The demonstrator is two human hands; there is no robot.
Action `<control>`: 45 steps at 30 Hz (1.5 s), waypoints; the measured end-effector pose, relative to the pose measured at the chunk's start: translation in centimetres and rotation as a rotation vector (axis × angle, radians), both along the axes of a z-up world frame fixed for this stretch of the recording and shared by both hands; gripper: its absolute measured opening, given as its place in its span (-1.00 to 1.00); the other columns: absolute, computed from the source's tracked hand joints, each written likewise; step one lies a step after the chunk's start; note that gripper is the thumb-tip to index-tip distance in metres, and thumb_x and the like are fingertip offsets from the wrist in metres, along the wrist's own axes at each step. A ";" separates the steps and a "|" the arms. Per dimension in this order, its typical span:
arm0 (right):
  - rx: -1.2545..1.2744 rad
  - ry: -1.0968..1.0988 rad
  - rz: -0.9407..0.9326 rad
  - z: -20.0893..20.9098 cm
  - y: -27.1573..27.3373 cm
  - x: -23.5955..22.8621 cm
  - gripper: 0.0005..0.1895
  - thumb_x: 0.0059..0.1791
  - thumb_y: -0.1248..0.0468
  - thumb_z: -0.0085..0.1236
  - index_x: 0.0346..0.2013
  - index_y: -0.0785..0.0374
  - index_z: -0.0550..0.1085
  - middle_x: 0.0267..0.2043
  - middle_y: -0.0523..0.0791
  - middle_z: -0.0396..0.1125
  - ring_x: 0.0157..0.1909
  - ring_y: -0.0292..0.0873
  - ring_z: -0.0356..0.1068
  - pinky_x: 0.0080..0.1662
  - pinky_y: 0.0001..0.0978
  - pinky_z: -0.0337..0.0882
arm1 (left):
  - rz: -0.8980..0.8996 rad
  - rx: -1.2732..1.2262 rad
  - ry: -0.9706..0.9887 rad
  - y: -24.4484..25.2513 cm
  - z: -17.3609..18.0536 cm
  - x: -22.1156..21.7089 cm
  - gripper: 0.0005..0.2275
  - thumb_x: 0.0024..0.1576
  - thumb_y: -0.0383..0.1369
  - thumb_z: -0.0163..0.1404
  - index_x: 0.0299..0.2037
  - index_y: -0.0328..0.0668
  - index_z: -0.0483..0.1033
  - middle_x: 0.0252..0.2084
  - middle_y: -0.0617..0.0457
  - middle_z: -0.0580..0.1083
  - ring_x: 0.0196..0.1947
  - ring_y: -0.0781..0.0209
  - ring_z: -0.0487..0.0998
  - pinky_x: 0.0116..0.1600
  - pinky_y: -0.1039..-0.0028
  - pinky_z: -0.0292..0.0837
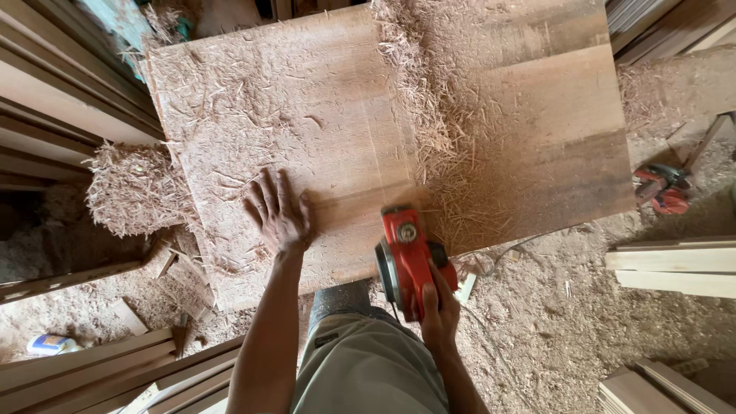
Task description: The person uses a red electric sander to smooth a large wooden board. They move the sander back and forth across the surface, generating wood shavings, while keeping their left hand on the board for stability.
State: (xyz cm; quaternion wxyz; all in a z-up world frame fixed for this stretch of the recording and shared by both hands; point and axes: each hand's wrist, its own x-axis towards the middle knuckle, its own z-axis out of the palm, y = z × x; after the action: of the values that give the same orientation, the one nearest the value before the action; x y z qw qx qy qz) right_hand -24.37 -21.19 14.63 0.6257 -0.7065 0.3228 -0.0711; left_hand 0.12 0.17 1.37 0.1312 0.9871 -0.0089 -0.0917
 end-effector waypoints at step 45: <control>-0.164 0.143 0.063 0.6 0.3 1.3 -0.41 0.08 0.11 -0.05 0.41 0.20 0.29 -0.62 -0.16 0.33 -0.62 -0.37 0.26 -0.52 -0.47 0.31 | 0.017 -0.044 -0.112 -0.8 -0.5 -0.1 -0.29 0.27 0.25 -0.72 0.57 0.13 -0.17 0.62 -0.02 -0.21 0.60 -0.11 -0.37 0.53 -0.07 -0.62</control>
State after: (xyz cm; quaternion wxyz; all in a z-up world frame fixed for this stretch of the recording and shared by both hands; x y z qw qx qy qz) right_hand -23.02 -20.89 15.27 0.5429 -0.7685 0.3375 -0.0272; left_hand 0.05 -0.61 0.83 0.1529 0.9876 -0.0101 -0.0350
